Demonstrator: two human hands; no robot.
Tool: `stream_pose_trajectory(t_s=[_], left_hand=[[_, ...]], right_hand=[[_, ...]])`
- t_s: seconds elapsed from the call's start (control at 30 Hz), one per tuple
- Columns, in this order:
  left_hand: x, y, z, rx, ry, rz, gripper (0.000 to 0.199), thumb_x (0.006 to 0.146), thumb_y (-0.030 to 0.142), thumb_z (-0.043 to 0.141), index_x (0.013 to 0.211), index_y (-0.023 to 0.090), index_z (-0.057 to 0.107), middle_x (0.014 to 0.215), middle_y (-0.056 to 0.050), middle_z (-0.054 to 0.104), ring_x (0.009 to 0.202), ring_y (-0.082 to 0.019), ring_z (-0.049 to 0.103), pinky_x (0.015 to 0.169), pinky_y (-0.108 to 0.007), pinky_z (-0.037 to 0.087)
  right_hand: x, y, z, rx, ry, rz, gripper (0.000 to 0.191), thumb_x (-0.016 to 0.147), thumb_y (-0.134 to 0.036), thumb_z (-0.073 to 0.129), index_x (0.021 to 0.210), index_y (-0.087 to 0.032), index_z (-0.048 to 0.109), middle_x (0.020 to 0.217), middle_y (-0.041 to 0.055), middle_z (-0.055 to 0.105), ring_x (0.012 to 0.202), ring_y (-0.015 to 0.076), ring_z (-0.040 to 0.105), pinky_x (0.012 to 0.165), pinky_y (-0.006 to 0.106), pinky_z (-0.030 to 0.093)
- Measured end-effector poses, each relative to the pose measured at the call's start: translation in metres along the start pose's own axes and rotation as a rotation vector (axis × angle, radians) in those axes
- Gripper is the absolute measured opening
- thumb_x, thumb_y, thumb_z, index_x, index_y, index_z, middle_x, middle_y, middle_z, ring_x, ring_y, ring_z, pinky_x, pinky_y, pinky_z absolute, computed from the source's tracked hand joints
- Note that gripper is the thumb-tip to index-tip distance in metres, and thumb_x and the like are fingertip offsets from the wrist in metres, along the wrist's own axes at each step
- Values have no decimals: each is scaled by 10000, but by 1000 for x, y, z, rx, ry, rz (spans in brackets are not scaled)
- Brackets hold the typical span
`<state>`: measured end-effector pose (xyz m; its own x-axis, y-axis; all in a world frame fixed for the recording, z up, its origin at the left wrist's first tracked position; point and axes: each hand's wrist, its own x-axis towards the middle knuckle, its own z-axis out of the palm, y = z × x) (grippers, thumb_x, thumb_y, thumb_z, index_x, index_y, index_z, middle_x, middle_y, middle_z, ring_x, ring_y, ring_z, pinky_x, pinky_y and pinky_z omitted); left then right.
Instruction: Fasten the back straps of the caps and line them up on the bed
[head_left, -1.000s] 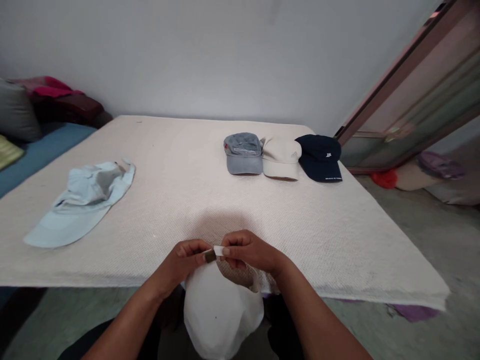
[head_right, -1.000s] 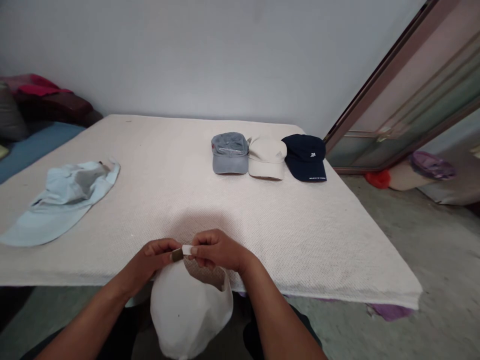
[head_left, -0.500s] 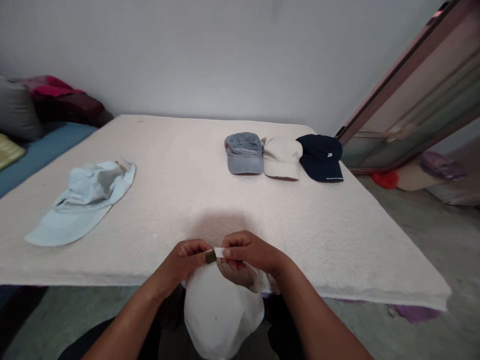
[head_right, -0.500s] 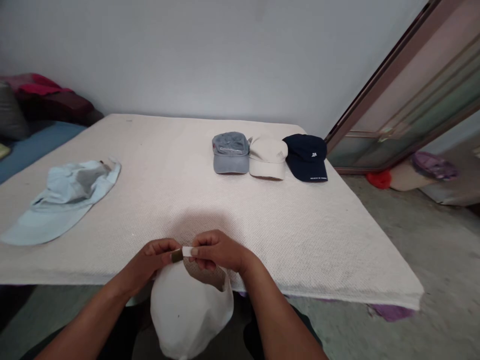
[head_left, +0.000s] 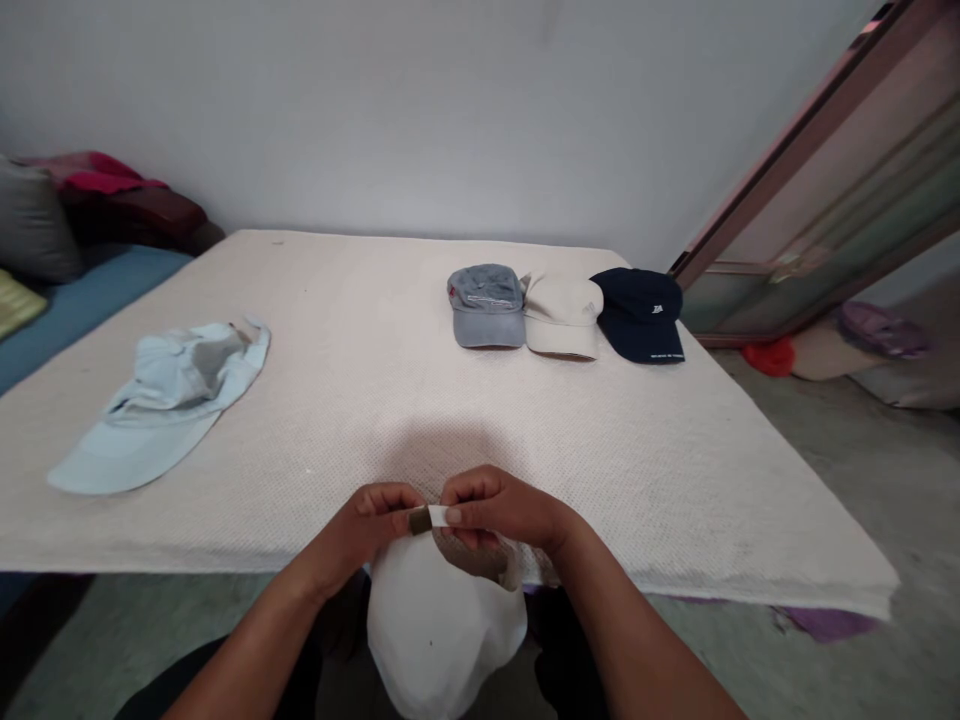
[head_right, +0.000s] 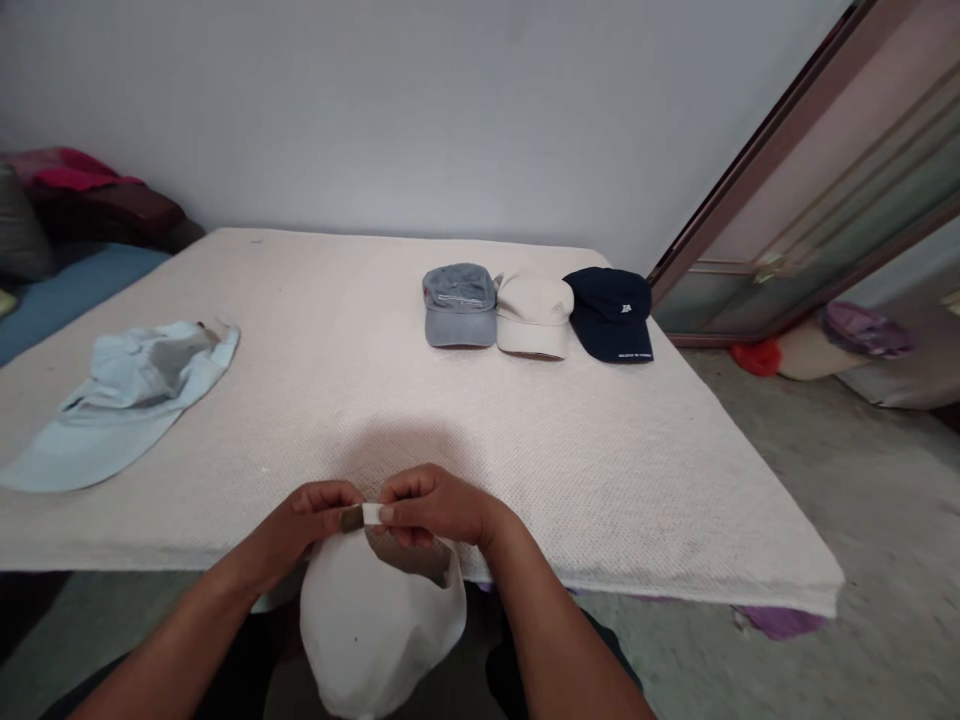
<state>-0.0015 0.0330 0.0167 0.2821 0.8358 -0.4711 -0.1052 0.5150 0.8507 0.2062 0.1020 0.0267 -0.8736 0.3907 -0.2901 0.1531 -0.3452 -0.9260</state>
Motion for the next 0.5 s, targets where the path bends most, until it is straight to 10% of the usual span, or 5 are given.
stream_pose_trajectory(t_s=[0.5], left_hand=[[1,0,1,6,29,-14,157,729,329,698,716,178,656,578,43,545,483,-61,406,468,-194,274]], right_hand=[[1,3,1,-24,22,-29,181,829,-315,575,787,-141,605,535,-49,492,448,52,421,445,188,302]])
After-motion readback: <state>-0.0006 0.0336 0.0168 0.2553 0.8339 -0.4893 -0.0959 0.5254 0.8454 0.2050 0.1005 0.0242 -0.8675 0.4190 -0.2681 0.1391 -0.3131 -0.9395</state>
